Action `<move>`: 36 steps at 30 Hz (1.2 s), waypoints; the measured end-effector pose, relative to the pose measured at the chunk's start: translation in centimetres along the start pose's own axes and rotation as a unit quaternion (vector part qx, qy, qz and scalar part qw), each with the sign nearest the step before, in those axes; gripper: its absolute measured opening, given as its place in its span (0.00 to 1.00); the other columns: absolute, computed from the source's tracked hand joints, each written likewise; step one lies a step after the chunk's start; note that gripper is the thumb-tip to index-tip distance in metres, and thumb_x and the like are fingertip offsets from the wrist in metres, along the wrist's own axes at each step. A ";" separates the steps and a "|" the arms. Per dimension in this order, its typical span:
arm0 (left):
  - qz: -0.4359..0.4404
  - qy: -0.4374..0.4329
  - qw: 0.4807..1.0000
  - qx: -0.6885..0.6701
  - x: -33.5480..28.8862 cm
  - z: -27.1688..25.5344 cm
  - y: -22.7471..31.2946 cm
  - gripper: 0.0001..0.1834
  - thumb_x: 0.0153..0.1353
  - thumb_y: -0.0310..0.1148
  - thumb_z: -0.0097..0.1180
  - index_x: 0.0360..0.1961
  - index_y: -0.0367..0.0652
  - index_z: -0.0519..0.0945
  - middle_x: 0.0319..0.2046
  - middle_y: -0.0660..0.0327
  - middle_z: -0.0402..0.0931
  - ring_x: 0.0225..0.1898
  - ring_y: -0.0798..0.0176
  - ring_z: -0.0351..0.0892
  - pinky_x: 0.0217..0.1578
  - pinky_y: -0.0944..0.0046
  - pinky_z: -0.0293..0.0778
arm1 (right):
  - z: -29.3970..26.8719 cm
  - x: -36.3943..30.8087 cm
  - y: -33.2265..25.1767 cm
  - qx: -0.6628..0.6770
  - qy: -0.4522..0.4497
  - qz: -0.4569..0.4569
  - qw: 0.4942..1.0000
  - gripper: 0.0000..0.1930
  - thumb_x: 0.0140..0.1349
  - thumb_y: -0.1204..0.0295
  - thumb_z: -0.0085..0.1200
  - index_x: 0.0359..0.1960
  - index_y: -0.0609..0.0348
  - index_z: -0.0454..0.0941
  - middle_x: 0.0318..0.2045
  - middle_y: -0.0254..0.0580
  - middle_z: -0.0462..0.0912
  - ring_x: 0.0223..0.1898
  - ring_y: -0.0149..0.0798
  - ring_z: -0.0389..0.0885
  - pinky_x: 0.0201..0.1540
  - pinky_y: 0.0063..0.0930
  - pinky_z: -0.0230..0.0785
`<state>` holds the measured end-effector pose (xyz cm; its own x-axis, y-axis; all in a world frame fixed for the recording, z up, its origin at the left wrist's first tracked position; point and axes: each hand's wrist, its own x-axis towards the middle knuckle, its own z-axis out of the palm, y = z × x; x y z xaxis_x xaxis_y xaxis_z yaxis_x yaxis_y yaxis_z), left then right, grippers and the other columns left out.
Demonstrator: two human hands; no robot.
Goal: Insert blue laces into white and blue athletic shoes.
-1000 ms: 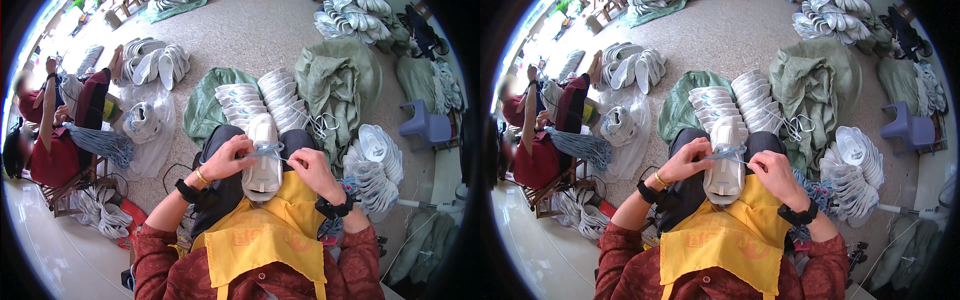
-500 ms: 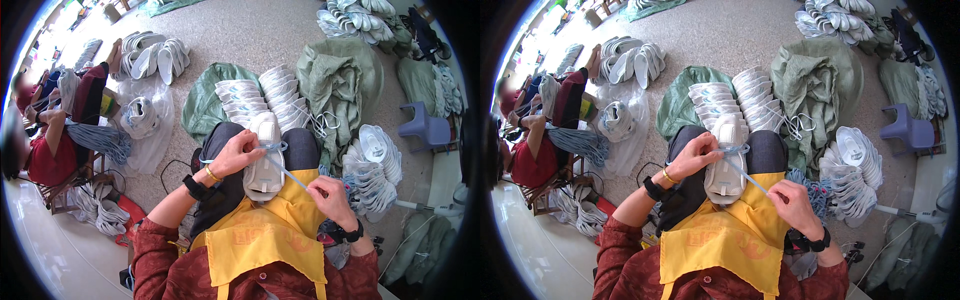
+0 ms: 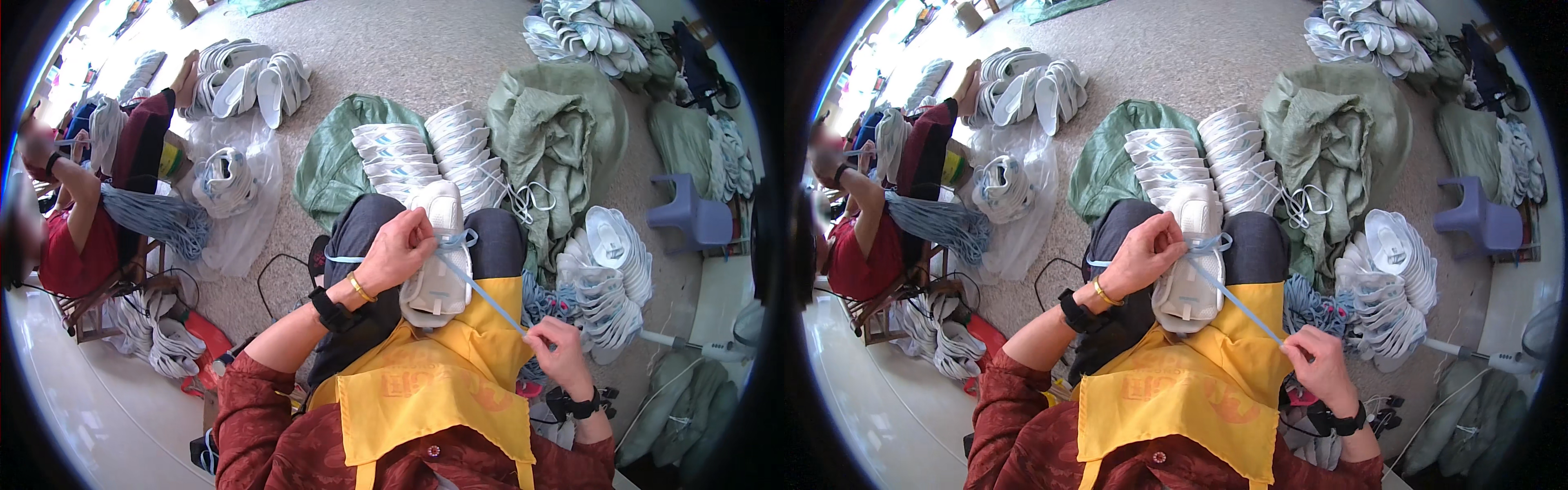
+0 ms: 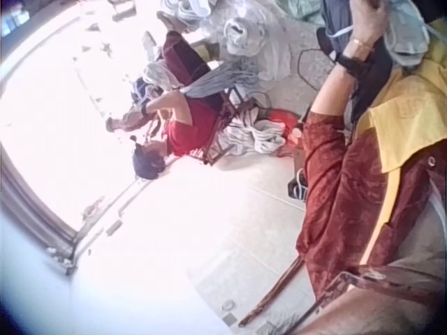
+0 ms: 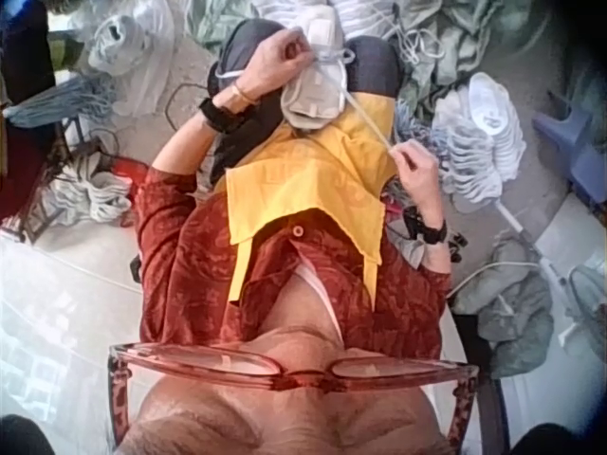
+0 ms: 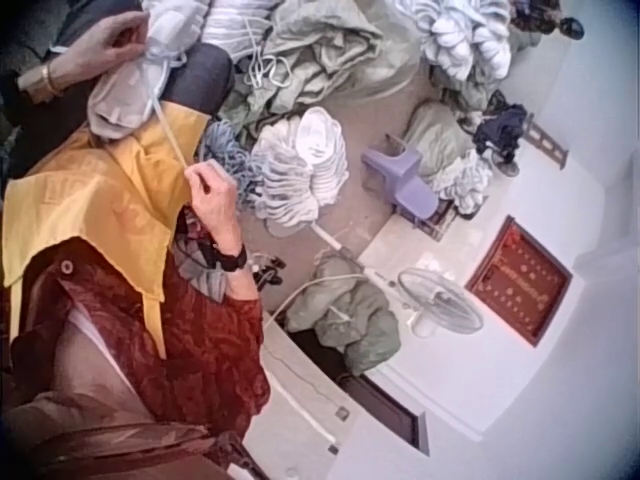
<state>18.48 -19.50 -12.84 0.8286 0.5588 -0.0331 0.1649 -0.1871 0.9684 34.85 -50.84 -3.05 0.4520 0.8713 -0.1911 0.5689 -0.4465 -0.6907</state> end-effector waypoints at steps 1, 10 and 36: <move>0.005 0.006 1.000 -0.007 0.0 0.1 0.0 0.08 0.60 0.25 0.66 0.35 0.38 0.77 0.29 0.61 0.72 0.27 0.65 0.72 0.32 0.63 0.73 | 0.0 0.0 -0.1 -0.006 -0.008 -0.002 1.000 0.05 0.63 0.78 0.66 0.32 0.66 0.83 0.26 0.40 0.81 0.23 0.34 0.79 0.27 0.28 0.69; 0.004 0.051 0.999 0.018 -0.1 0.9 0.5 0.09 0.58 0.27 0.68 0.32 0.40 0.78 0.27 0.60 0.72 0.28 0.61 0.75 0.32 0.59 0.72 | 2.0 8.1 -2.9 0.013 0.044 -0.131 0.990 0.05 0.65 0.80 0.64 0.41 0.63 0.86 0.35 0.44 0.86 0.29 0.38 0.85 0.30 0.28 0.74; -0.066 0.082 0.984 0.145 1.1 3.0 0.8 0.18 0.50 0.39 0.72 0.29 0.40 0.76 0.29 0.53 0.76 0.38 0.46 0.80 0.39 0.48 0.76 | 4.6 16.9 -3.2 -0.046 -0.046 -0.265 0.962 0.10 0.64 0.79 0.63 0.45 0.64 0.77 0.41 0.53 0.80 0.43 0.60 0.83 0.43 0.47 0.76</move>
<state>21.14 -21.43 -12.79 0.6962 0.7122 -0.0897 0.4299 -0.3136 0.8466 37.54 -33.75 -7.28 0.0210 0.9941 0.1064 0.7632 0.0528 -0.6440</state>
